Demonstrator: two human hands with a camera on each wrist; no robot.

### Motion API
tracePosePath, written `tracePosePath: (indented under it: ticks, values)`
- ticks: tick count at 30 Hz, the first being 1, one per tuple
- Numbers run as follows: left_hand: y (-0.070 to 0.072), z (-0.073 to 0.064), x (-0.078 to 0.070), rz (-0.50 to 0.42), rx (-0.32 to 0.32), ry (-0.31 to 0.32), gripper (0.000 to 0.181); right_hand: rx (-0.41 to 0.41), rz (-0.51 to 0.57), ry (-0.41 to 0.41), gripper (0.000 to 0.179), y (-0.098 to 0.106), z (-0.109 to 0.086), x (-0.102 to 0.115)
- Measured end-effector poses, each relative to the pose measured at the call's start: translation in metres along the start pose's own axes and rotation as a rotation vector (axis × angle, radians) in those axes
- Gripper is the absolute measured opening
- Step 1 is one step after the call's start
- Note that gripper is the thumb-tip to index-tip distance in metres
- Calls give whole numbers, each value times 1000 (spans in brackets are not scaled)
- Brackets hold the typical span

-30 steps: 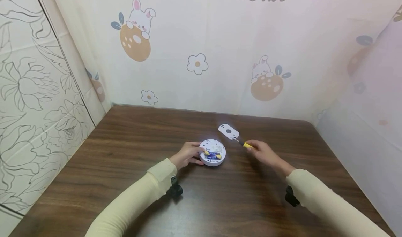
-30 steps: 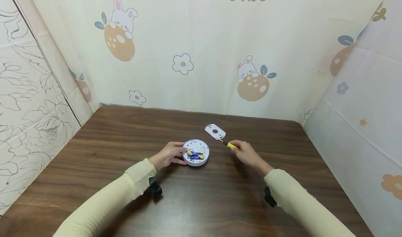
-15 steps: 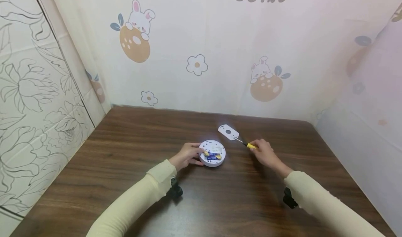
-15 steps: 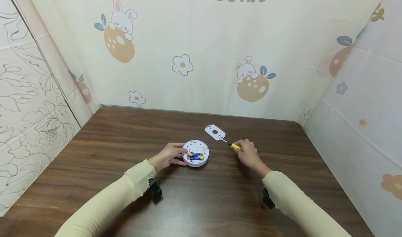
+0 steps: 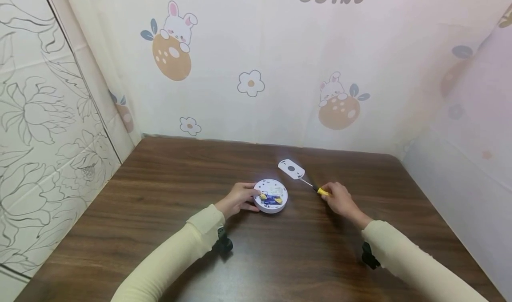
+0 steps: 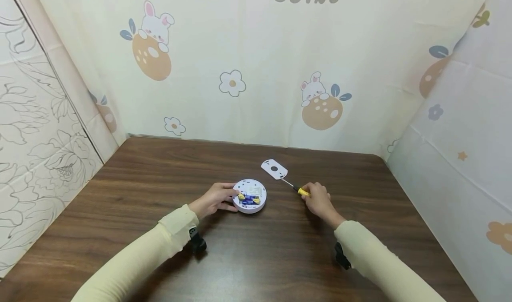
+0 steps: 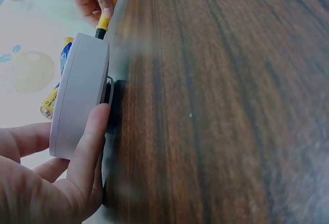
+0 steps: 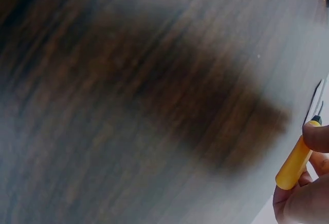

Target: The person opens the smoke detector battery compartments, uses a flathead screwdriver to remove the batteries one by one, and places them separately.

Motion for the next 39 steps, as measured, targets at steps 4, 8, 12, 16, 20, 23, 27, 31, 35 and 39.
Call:
tracePosePath:
  ticks: [4,8,12,16,20,23,27,31,35,39]
  values:
    - [0,-1,0,1,8,-8,47,8,9,12,19,-3,0,-1]
    - [-1,-3,-1,1,20,-20,47,13,10,25,17,-5,0,-1]
    - [-1,-3,-1,0,21,-23,47,18,15,31,17,-7,-1,-1]
    - [0,-3,0,2,13,-18,46,26,16,33,19,-9,-1,0]
    - [0,-3,2,2,12,-13,46,43,13,29,20,-10,-1,0]
    - [-1,-3,1,2,16,-19,46,51,12,37,21,-9,0,1]
    - [-2,-3,-1,6,21,-38,46,53,9,56,21,-7,1,3]
    - [-3,-2,-3,-6,29,-52,45,54,12,56,24,-6,1,1]
    - [-3,-1,-2,-20,31,-47,45,60,27,44,28,-5,1,-2]
    - [-2,0,-1,-24,22,-45,46,68,28,55,32,-3,2,1]
Point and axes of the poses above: each hand's wrist, its own z-axis towards the middle knuckle, its own y-axis out of the back of the hand, x = y × z, the point moved 10 cm from there along z, towards the middle knuckle, and after that the axes turned 12 degrees about y, right-handed, at the moved point
